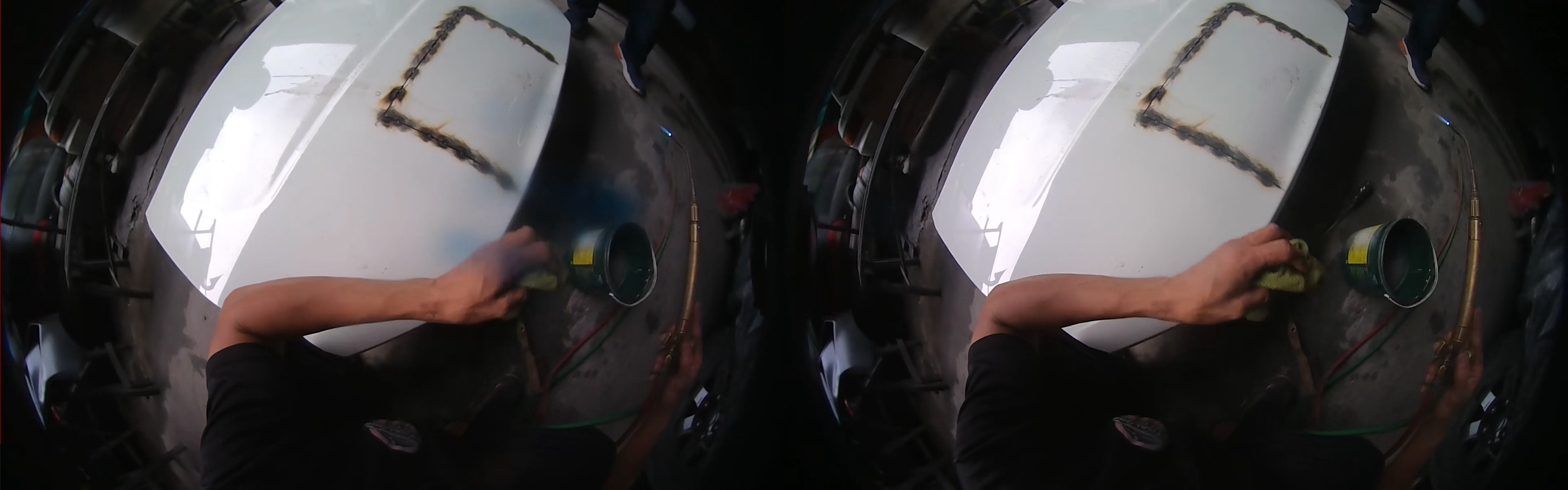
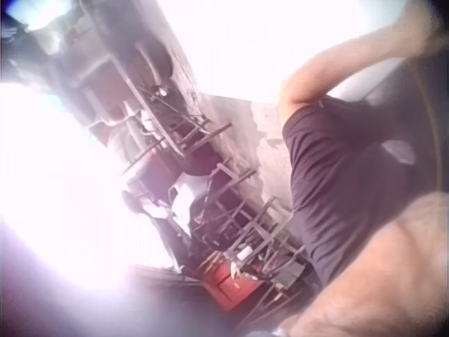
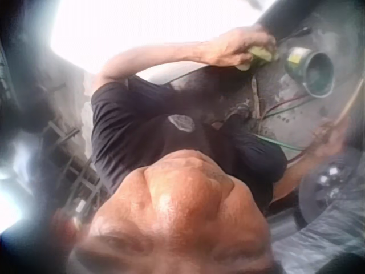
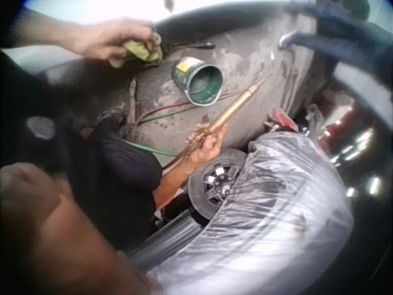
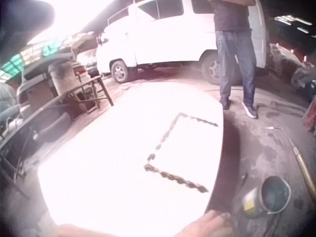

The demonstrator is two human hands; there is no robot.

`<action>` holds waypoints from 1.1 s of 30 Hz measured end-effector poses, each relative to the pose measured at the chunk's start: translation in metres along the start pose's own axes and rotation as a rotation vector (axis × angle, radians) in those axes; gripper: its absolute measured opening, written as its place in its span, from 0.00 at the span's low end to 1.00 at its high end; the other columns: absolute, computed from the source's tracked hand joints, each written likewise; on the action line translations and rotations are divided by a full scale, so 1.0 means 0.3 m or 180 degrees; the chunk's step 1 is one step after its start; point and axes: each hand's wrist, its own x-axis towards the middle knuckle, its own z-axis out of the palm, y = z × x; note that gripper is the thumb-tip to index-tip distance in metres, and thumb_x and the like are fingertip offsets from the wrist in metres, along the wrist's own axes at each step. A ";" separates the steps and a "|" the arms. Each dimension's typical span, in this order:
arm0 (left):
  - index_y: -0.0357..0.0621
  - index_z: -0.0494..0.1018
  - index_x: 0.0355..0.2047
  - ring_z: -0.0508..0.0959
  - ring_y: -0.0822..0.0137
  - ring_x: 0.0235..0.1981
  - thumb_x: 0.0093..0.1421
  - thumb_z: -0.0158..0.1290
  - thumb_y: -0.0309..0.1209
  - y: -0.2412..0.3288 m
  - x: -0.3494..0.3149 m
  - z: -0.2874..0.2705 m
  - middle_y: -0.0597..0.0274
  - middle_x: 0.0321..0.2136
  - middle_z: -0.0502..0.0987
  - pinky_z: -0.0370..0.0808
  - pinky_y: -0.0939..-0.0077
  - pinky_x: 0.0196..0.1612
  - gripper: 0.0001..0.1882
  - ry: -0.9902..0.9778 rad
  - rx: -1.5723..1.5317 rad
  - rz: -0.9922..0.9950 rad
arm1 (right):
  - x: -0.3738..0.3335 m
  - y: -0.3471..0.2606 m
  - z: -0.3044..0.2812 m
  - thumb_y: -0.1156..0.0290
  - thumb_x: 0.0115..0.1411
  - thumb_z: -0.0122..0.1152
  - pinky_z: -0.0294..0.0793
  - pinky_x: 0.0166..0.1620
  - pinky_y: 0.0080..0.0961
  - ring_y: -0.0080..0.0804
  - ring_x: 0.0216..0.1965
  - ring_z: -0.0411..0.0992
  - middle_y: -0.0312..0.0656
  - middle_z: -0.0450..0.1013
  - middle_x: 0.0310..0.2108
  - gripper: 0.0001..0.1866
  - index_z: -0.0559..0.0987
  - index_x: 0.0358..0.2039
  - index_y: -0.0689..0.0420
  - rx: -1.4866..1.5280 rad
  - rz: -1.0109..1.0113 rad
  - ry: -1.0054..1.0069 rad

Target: Welding a seam on a white car hood using a blowtorch and filler rod.

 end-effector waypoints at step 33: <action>0.55 0.80 0.53 0.69 0.49 0.55 0.56 0.51 0.29 -0.534 0.497 0.185 0.54 0.53 0.72 0.66 0.52 0.59 0.23 -0.0151 0.2430 0.0031 | 0.017 0.072 0.016 0.61 0.73 0.51 0.83 0.19 0.30 0.36 0.24 0.78 0.57 0.70 0.49 0.40 0.41 0.76 0.58 0.1089 0.0027 -0.0614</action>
